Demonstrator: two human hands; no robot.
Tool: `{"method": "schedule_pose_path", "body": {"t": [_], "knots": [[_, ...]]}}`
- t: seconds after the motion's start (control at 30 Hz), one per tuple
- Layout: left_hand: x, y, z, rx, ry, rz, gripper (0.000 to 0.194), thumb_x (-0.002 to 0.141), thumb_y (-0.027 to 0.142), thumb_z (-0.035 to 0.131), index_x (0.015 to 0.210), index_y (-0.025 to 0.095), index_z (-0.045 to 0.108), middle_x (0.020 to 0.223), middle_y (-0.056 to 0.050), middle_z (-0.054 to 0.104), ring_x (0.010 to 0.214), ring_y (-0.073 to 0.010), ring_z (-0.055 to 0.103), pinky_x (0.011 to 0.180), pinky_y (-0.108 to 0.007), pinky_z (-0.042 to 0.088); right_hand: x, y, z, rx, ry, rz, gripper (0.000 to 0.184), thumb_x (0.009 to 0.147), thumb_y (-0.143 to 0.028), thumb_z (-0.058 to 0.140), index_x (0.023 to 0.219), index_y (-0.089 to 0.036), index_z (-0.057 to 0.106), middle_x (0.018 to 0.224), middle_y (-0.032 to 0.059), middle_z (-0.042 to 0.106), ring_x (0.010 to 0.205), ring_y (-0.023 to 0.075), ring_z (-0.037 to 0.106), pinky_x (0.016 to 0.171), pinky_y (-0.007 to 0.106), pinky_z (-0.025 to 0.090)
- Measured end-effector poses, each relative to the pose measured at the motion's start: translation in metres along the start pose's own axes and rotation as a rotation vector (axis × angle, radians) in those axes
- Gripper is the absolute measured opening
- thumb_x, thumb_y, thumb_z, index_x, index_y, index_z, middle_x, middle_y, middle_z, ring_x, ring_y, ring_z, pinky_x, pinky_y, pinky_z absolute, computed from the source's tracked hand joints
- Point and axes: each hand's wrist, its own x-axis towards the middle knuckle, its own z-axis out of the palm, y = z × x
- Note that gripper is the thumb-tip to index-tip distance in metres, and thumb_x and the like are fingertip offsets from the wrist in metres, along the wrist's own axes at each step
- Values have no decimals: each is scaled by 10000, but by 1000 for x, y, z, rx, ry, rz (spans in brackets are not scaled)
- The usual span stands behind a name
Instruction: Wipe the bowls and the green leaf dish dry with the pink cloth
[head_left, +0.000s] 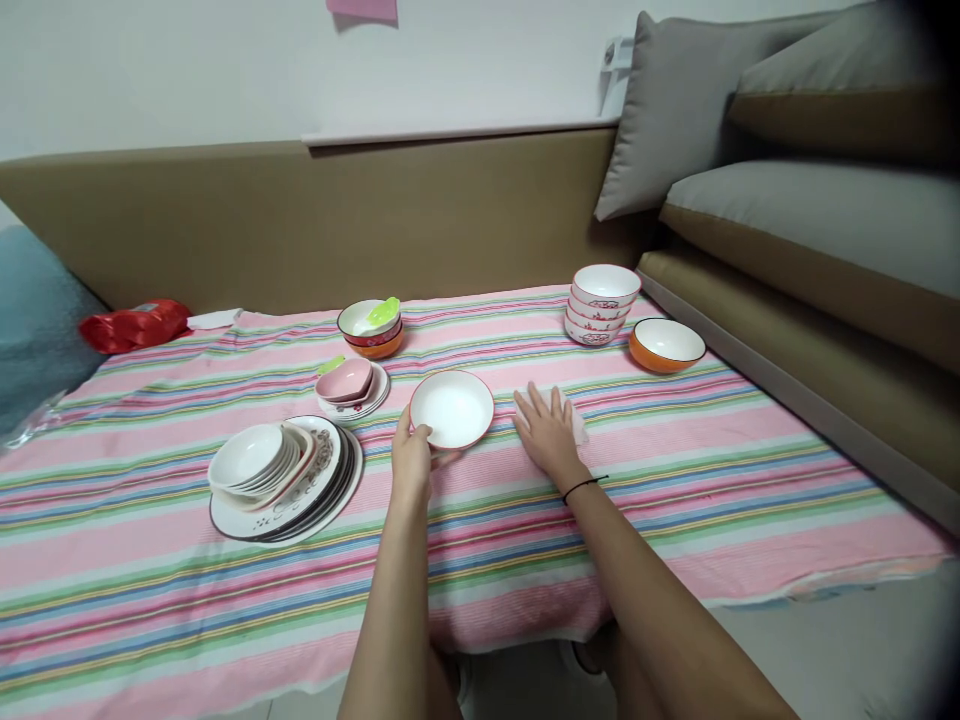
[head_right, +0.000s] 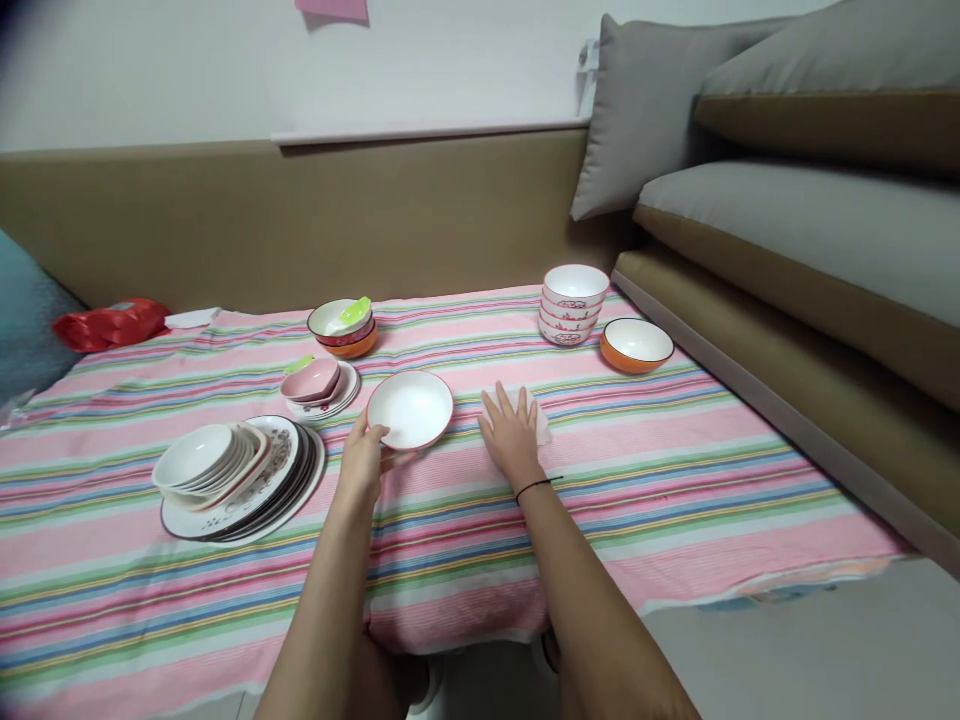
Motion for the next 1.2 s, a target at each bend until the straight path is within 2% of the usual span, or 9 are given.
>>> {"method": "schedule_pose_path", "body": {"t": [0.3,0.43,0.57,0.63,0.7,0.8,0.87,1.1,1.2], "knots": [[1,-2,0,-1,-26,11,668,679,108,507,1323,286,531,1162,-91,576,695,-150,622,521,-302,586,-2,9,-7,-4,-4,65,508,988,-402,259,1470,-273,353,1567,24,274,1442,345,171,1137,545,192],[-2,-3,2,-27,-64,-19,659,680,106,516,1315,280,537,1166,-90,576,704,-156,629,535,-312,591,-3,21,-3,-2,-42,171,547,969,-478,282,1488,-307,296,1592,34,191,1438,406,132,1098,655,151],[-5,-5,10,-64,-126,-28,631,676,93,529,1283,263,559,1161,-85,582,716,-144,618,549,-308,595,0,23,-23,156,-36,225,555,973,-480,251,1488,-277,299,1582,100,209,1437,392,164,1088,689,102],[-8,-6,14,-44,-152,-33,624,678,86,531,1278,258,562,1099,-75,605,678,-126,607,547,-297,592,0,18,-41,310,28,131,622,955,-526,293,1501,-231,260,1579,134,197,1451,333,165,1135,605,132],[-11,-7,19,14,-188,-30,643,683,85,540,1301,260,549,953,-51,633,601,-105,588,530,-279,579,-5,8,-57,466,-21,-106,805,874,-629,440,1522,-231,176,1593,118,151,1463,263,154,1168,471,204],[-15,-7,26,120,-303,-6,674,688,107,589,1344,247,521,679,11,601,481,-95,553,476,-250,546,-18,-5,-68,489,-56,-281,1181,651,-727,657,1532,-183,89,1595,161,90,1470,296,95,1173,476,202],[-18,-8,31,176,-350,3,678,688,131,626,1350,216,514,586,33,578,438,-109,555,439,-243,524,-25,-10,-68,454,-72,-305,1268,592,-731,699,1531,-152,74,1583,196,118,1467,322,89,1173,503,182],[-27,-7,42,194,-393,-53,373,729,257,693,1083,140,666,585,-11,626,391,-155,590,392,-246,482,-32,3,-71,447,-97,-228,1350,497,-608,814,1530,-147,77,1545,225,205,1441,384,135,1141,562,199],[-26,-5,41,112,-430,-136,419,828,435,587,1105,129,659,722,-86,698,506,-188,653,494,-291,532,-31,11,-80,619,-115,-50,1339,468,-506,844,1527,-155,104,1538,196,237,1429,365,188,1146,524,222]]}}
